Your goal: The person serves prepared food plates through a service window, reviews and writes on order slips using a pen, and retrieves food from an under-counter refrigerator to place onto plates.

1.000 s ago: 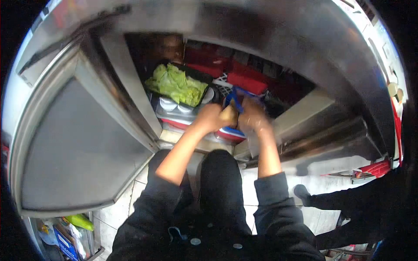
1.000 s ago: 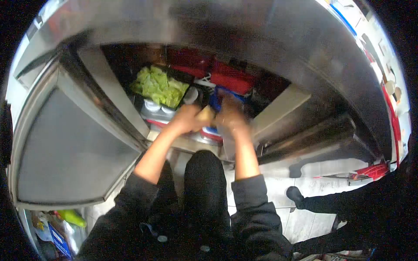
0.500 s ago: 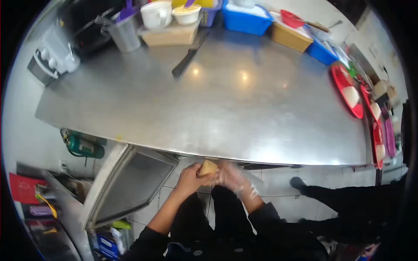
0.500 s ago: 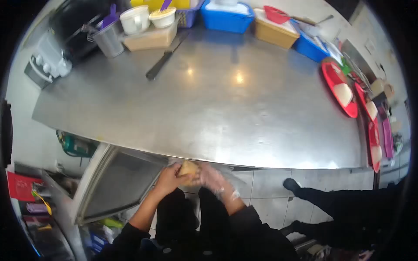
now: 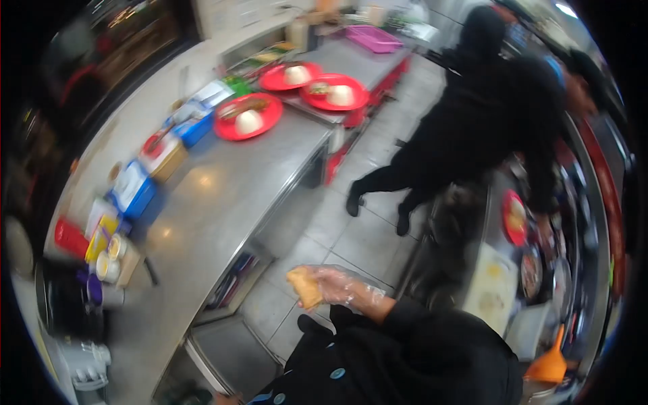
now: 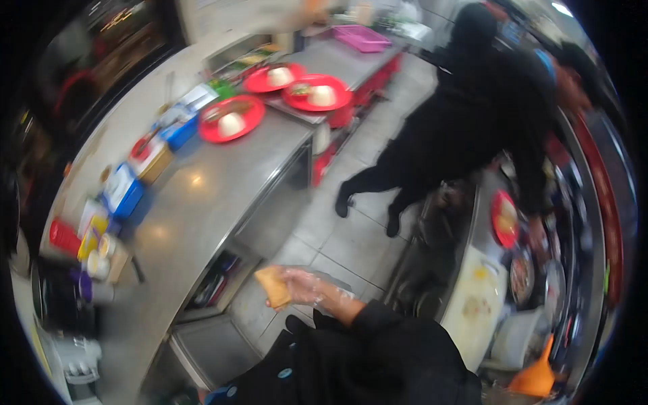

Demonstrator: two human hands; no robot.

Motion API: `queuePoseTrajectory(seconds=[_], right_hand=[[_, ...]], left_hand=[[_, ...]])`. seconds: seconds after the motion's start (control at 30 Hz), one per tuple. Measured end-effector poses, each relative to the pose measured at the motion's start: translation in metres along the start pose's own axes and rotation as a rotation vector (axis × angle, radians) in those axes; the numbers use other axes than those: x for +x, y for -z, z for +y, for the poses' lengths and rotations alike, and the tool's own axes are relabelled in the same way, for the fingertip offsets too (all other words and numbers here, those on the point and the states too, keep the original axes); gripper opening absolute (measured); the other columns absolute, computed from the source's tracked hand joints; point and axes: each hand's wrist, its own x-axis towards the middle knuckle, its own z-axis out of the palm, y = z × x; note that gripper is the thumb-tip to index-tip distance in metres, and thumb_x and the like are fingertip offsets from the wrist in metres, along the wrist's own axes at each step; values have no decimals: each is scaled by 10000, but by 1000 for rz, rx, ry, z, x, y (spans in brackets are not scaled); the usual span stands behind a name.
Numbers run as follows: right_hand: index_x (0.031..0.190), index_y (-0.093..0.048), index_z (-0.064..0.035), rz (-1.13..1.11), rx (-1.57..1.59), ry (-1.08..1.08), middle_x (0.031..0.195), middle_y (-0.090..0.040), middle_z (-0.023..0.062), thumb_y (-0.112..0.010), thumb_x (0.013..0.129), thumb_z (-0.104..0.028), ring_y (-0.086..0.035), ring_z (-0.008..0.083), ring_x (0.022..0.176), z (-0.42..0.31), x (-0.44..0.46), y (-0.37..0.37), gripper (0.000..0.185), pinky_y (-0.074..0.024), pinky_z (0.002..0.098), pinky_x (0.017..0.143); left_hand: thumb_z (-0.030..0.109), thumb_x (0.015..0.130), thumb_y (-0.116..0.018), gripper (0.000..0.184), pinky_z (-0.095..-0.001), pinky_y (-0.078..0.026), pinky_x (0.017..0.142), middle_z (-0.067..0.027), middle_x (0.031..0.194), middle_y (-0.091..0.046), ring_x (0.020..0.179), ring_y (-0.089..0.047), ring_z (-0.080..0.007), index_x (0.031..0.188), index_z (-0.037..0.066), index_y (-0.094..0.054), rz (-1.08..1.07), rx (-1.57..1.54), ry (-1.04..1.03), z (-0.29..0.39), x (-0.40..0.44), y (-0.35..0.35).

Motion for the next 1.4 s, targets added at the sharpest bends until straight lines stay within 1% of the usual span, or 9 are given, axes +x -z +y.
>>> queuePoseTrajectory(seconds=[0.13,0.43,0.73,0.87,1.03,1.1,1.13,1.3,1.4], right_hand=[[1273,-334,-86,93,-302,156,1040,-503,130,-579,828,-239,-578,320,893,-28,-73,-28,530,-530,413,592],[1225,-361,-39,372,-578,497,969,-542,82,-712,747,-230,-600,161,719,-92,-260,0,623,-523,264,497],[1290,-363,-38,682,-490,1116,1189,-471,77,-737,688,-175,-514,137,965,-100,-406,9,722,-478,256,675],[1281,-394,-51,1110,-649,1358,1003,-503,27,-747,628,-169,-508,98,838,-101,-437,14,751,-456,239,666],[1275,-392,-53,994,-224,1577,837,-507,46,-660,693,-189,-525,155,699,-97,-464,11,655,-459,317,601],[1259,-389,-47,707,-4,1983,769,-499,60,-597,752,-245,-495,162,565,-95,-464,12,583,-436,323,495],[1259,-389,-47,715,1,2004,769,-499,60,-597,752,-245,-495,162,565,-91,-462,11,583,-436,323,495],[1217,-392,-19,854,218,2279,779,-540,103,-555,803,-378,-506,195,566,-63,-472,-13,571,-426,307,470],[1172,-422,-40,912,226,2367,779,-573,131,-498,837,-430,-510,197,543,-54,-485,-21,519,-434,307,475]], left_hand=[[412,611,-713,786,-401,-450,817,-197,1044,-595,995,-576,-302,1206,-30,-451,-335,125,-294,146,54,-27],[426,673,-659,708,-397,-441,838,-197,1067,-590,1012,-568,-304,1194,-16,-474,-492,313,-542,405,104,-122],[440,735,-605,638,-394,-432,858,-197,1089,-585,1029,-560,-306,1182,-2,-497,-678,563,-629,549,126,-210],[446,763,-581,610,-392,-428,867,-198,1099,-583,1037,-557,-307,1177,4,-507,-798,745,-736,614,154,-250],[454,798,-552,579,-390,-423,878,-198,1112,-580,1047,-553,-308,1170,12,-520,-1020,1018,-1097,746,166,-327],[457,811,-540,568,-390,-420,883,-198,1117,-579,1051,-551,-309,1167,15,-525,-1133,1155,-1329,800,109,-360],[462,866,-466,538,-385,-373,944,-195,1147,-555,1077,-519,-337,1172,24,-528,-1095,1240,-1181,827,53,-371],[405,874,-450,404,-436,-436,807,-177,973,-614,923,-572,-363,988,49,-605,-1375,1692,-1810,874,-150,-403],[312,894,-480,319,-375,-458,780,-156,918,-634,868,-600,-312,1022,45,-598,-1854,1341,-1957,883,-266,-369]])
